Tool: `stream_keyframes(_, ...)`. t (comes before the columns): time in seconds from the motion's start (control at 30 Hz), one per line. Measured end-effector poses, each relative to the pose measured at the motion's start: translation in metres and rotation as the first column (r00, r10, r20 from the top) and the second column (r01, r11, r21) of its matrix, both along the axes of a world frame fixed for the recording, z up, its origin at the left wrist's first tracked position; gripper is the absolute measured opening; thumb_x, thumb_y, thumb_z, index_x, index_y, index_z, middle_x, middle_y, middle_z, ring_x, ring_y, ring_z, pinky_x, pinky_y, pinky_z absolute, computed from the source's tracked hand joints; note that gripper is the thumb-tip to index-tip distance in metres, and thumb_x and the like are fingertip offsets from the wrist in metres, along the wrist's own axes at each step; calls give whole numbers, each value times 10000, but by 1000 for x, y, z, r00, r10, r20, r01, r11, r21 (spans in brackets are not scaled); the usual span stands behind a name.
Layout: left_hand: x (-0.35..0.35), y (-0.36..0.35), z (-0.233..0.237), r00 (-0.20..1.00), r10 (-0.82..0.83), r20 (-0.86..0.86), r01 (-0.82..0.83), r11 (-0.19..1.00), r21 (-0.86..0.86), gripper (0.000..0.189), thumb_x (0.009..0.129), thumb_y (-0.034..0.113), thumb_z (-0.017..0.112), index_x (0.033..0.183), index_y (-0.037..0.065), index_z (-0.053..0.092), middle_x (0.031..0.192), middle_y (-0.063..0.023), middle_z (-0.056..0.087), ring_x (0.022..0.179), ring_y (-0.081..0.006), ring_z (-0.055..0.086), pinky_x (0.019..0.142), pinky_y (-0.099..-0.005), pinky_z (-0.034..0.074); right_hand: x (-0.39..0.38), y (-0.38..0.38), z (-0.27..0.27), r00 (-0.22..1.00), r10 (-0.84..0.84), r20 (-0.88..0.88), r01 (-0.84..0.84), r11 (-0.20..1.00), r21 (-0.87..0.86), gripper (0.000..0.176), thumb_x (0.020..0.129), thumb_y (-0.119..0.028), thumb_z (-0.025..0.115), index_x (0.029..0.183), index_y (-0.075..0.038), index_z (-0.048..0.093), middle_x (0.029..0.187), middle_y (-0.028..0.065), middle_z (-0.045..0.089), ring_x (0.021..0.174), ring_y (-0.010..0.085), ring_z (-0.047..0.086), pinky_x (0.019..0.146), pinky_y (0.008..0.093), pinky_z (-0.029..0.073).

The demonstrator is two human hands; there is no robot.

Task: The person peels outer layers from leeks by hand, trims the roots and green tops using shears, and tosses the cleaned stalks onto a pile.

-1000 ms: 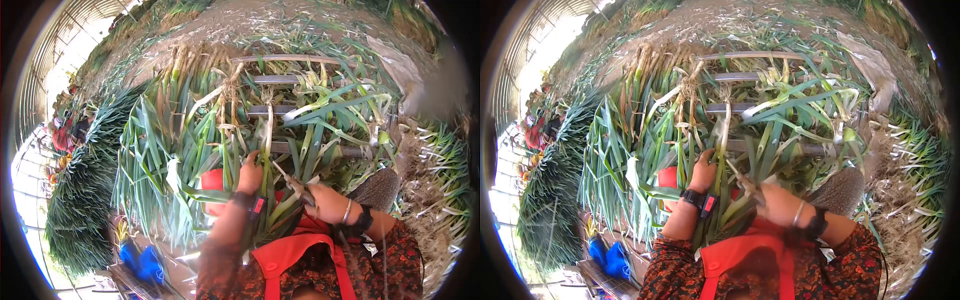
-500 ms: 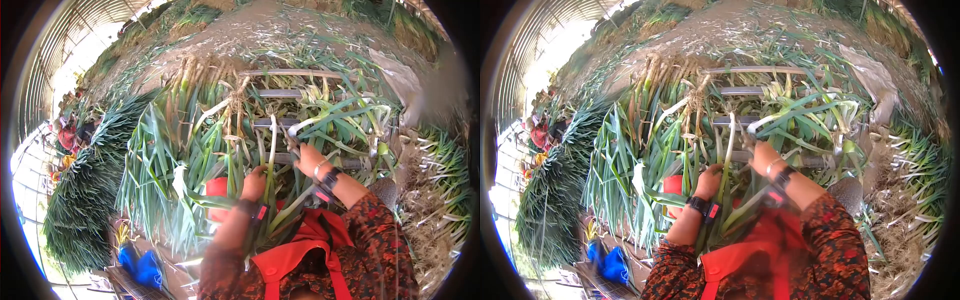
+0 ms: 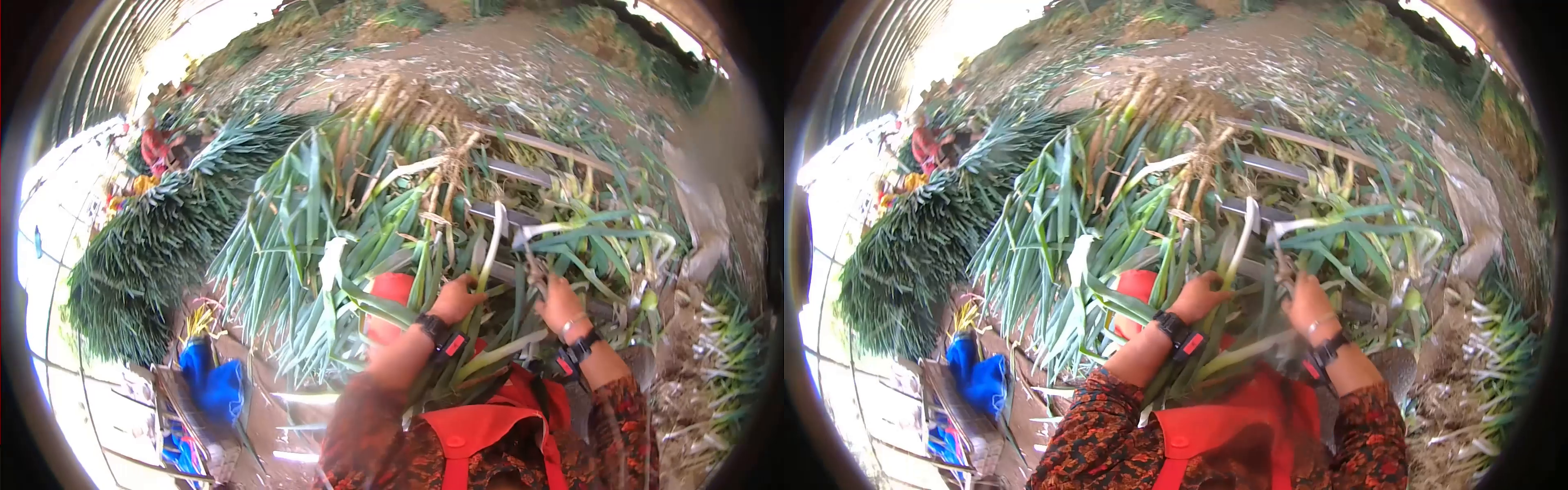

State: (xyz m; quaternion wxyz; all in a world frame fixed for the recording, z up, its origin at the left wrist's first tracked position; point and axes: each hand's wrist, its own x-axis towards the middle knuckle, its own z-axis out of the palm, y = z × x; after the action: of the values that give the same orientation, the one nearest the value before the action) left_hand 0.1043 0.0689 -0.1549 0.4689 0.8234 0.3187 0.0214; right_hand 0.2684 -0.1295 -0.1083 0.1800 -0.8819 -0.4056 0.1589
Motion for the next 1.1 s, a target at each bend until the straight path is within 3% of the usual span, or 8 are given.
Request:
stream_keyframes(0.1,2,0,22,992,-127,-9,127,991,35,468,797,350,691,1145,45,622,1072,-216,651,1007,-355,625,884,-402,485,-4,-26,11,998,63,-1,-63,996,60,535,737,-131,707,1168,66,457,1096,299,532,1011,463,535,884,474,468)
stream_keyframes(0.17,7,2,37,966,-250,-61,256,960,117,377,819,314,653,1117,85,644,1064,-220,648,971,-367,628,855,-414,495,21,-58,-27,994,-92,59,88,994,58,600,725,-137,708,1229,60,448,1096,299,535,997,469,540,872,485,462)
stream_keyframes(0.27,16,27,71,969,-219,116,162,913,374,327,825,311,629,1069,96,667,1028,-220,655,956,-366,630,839,-426,504,27,-78,-40,972,-206,116,199,978,69,651,716,-139,711,1273,58,437,1120,299,530,1018,469,537,884,480,456)
stream_keyframes(0.43,46,164,61,988,140,-64,-91,865,493,269,849,258,558,1038,114,684,964,-190,678,920,-363,647,825,-438,521,12,-79,-51,957,-288,37,287,957,31,732,715,-138,687,1355,51,386,1149,292,519,1056,471,521,901,467,451)
stream_keyframes(0.53,30,225,53,849,505,-158,-338,747,573,264,865,193,496,1010,80,685,1018,-174,685,972,-335,658,838,-429,530,3,-75,-53,957,-288,30,283,953,109,835,721,-225,705,1414,32,317,1117,305,513,1023,483,522,896,483,442)
stream_keyframes(0.73,-13,252,-1,799,578,-166,-354,676,647,341,918,268,430,1161,94,595,1210,-162,619,1150,-336,578,993,-509,406,5,-74,-51,956,-292,0,292,954,63,870,731,-291,693,1432,31,291,1126,306,519,1039,477,524,913,472,437)
stream_keyframes(0.87,-27,244,8,898,416,-142,-249,748,615,351,865,313,592,1114,66,606,1105,-186,646,1057,-352,605,911,-465,462,4,-74,-50,961,-277,4,276,956,98,900,708,-263,720,1436,32,280,1142,300,516,1052,473,523,922,463,439)
stream_keyframes(1.1,-22,145,133,983,177,-49,-124,836,535,320,822,256,669,997,8,567,963,-222,648,952,-395,617,828,-465,485,4,-74,-53,950,-312,23,309,948,74,804,684,-157,705,1377,47,353,1135,291,517,1047,477,517,896,478,453)
